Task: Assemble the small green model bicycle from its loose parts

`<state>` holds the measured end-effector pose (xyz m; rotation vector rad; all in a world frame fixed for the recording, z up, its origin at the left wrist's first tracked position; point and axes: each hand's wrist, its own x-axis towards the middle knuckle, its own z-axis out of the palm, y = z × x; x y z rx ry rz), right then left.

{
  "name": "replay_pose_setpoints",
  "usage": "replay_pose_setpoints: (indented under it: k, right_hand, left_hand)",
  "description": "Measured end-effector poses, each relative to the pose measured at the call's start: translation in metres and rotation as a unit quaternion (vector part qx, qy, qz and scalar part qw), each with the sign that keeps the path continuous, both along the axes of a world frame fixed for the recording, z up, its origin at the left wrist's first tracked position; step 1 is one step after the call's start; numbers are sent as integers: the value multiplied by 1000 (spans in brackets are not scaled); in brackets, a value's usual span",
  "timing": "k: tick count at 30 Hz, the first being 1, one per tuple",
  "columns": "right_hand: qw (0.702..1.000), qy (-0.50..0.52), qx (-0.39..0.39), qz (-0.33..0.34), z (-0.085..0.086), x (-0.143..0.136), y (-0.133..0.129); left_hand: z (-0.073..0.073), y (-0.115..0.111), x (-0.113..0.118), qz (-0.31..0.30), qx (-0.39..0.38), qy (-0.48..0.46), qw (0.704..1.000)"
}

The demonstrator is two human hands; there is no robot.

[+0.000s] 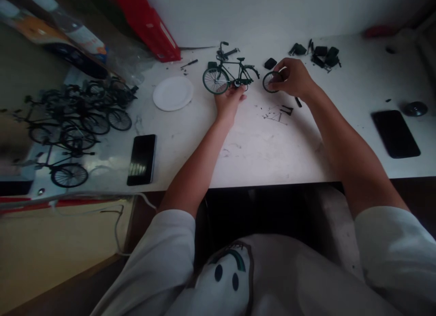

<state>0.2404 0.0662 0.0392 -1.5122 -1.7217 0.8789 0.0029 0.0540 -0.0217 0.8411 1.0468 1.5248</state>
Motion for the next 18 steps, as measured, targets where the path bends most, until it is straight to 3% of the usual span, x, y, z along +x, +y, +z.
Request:
replay_pose_setpoints:
  k: [4, 8, 12, 18]
  right_hand:
    - [998, 29, 17, -47, 11, 2, -25]
    - [995, 38, 22, -91, 8, 3, -45]
    - [993, 36, 89, -71, 0, -3, -58]
    - [987, -69, 134, -48, -7, -15, -79]
  left_hand:
    - [-2, 1, 0, 4, 5, 4, 1000]
    - [4, -5, 3, -9, 2, 12, 1000]
    - [7, -10, 4, -17, 4, 32, 999]
    - [8, -14, 7, -24, -1, 98, 995]
